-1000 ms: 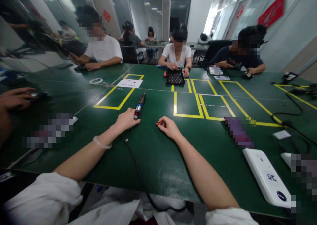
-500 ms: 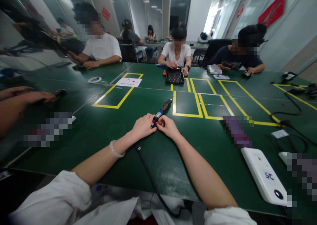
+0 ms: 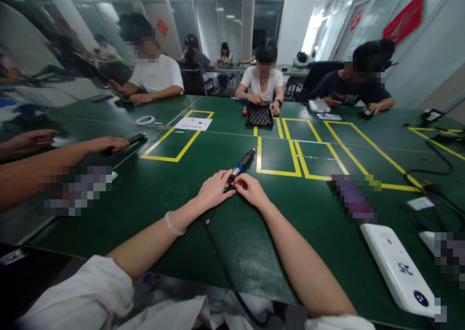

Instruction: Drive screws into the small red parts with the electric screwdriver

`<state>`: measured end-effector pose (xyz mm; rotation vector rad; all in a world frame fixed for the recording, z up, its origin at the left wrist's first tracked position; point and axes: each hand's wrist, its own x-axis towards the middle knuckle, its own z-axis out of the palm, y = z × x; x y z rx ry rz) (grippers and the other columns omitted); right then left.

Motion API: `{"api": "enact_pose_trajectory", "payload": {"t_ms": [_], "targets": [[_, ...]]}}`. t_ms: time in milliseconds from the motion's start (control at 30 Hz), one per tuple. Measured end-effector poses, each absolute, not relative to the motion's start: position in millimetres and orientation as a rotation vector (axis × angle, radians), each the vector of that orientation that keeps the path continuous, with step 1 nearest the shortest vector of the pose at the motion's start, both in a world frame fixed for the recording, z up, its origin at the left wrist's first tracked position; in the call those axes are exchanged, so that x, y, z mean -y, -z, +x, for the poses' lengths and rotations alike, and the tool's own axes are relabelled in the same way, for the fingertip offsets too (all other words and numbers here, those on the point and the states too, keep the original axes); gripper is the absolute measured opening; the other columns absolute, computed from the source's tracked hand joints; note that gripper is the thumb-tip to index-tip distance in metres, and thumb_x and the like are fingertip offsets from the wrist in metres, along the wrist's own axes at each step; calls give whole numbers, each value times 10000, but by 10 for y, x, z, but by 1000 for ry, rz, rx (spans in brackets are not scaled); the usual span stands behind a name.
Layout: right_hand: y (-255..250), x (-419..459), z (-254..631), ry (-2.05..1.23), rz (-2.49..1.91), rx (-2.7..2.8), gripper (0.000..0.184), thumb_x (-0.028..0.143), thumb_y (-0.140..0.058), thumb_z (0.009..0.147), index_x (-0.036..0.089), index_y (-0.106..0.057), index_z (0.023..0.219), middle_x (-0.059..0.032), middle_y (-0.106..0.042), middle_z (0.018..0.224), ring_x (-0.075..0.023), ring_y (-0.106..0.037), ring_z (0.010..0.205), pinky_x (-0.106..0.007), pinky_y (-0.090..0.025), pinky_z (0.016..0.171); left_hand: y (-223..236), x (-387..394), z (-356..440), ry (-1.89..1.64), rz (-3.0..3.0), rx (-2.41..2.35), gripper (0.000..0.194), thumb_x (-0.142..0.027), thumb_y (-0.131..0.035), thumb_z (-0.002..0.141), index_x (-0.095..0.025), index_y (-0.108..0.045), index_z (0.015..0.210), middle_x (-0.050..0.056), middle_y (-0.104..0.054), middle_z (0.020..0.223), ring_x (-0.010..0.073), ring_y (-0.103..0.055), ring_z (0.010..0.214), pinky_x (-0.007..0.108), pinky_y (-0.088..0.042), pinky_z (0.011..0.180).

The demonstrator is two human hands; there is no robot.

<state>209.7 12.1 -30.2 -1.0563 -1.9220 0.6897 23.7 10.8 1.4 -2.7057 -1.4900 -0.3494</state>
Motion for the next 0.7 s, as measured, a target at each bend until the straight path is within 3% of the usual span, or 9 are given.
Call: {"api": "enact_pose_trajectory", "payload": {"t_ms": [333,700], "targets": [[340,-160,2116,-861,-1077,1792,183,351,-588,853,170,-608,843,-5,-606,757,-133,-523,655,-251,-414,629,-41,-102,325,326,-2623,1564,600,-544,-425,910,-213,-347,1405,114,-512,1185,252,-533,1019,349,-440,816],[316,-123,2107,-887,-1135,1771,209,366,-555,866,178,-599,946,1,-607,770,-128,-533,666,-247,-419,643,-94,-239,61,279,-2656,1597,624,-539,-424,909,-286,-304,1467,109,-507,1187,251,-526,1015,343,-439,819]]}}
